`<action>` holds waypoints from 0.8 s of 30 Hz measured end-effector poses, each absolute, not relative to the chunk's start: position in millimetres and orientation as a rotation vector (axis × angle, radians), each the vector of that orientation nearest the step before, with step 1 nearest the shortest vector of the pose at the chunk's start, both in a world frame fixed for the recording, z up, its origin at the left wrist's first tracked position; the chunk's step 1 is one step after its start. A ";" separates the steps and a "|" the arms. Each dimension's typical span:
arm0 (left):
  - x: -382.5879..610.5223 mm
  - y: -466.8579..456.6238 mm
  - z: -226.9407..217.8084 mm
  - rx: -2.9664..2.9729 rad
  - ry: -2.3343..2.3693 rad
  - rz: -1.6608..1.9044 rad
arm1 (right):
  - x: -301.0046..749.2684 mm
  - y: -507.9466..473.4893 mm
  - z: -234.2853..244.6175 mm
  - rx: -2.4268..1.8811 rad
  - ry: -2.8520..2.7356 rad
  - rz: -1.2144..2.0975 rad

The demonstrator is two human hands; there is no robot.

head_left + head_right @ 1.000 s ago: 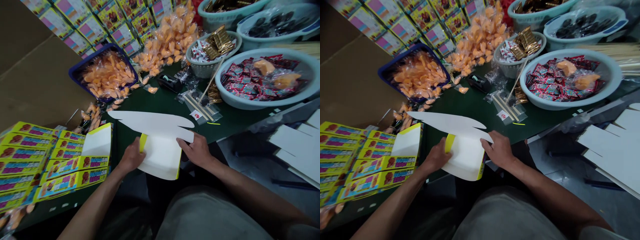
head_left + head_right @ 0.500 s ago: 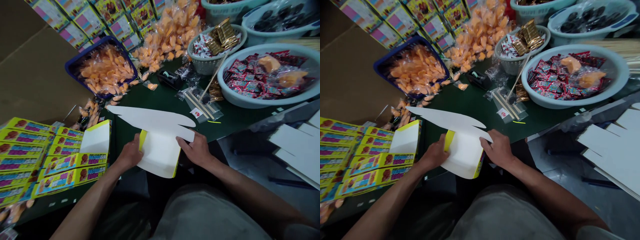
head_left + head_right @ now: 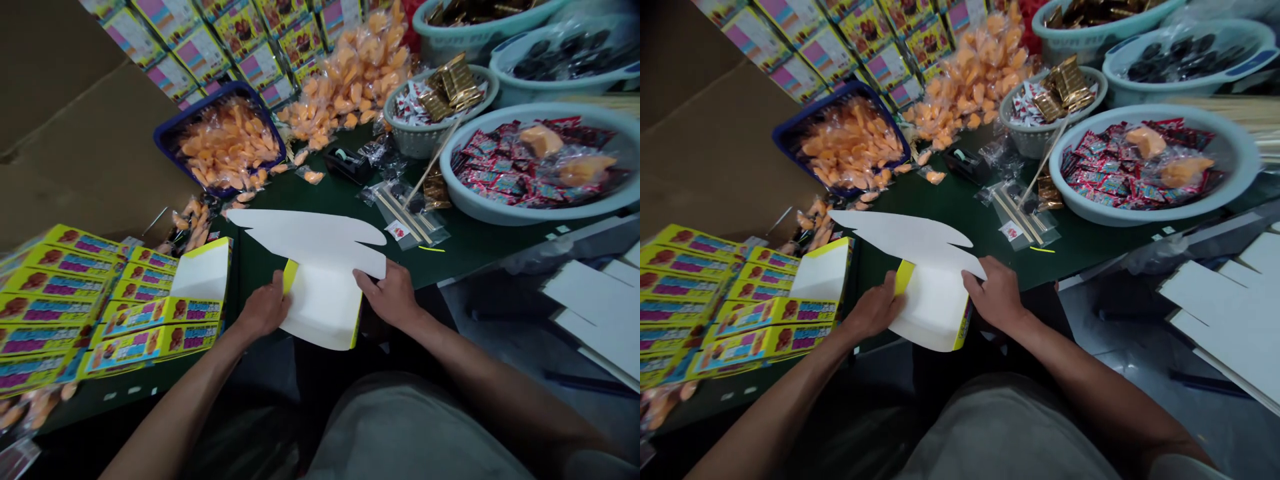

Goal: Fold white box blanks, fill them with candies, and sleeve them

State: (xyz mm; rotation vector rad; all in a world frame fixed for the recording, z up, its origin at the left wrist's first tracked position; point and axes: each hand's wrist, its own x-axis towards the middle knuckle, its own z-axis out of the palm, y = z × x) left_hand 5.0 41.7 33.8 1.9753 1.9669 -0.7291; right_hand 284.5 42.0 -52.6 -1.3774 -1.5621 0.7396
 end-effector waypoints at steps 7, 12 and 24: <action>-0.6 41.7 30.8 1.963 2.096 -0.636 | 270.2 82.5 -50.6 -1.463 -1.575 0.738; -10.5 58.1 33.5 1.939 2.245 -0.517 | 262.1 90.8 -52.6 -1.444 -1.641 0.731; -21.5 111.0 7.6 1.982 2.268 -0.439 | 258.5 87.2 -56.1 -1.317 -1.609 0.763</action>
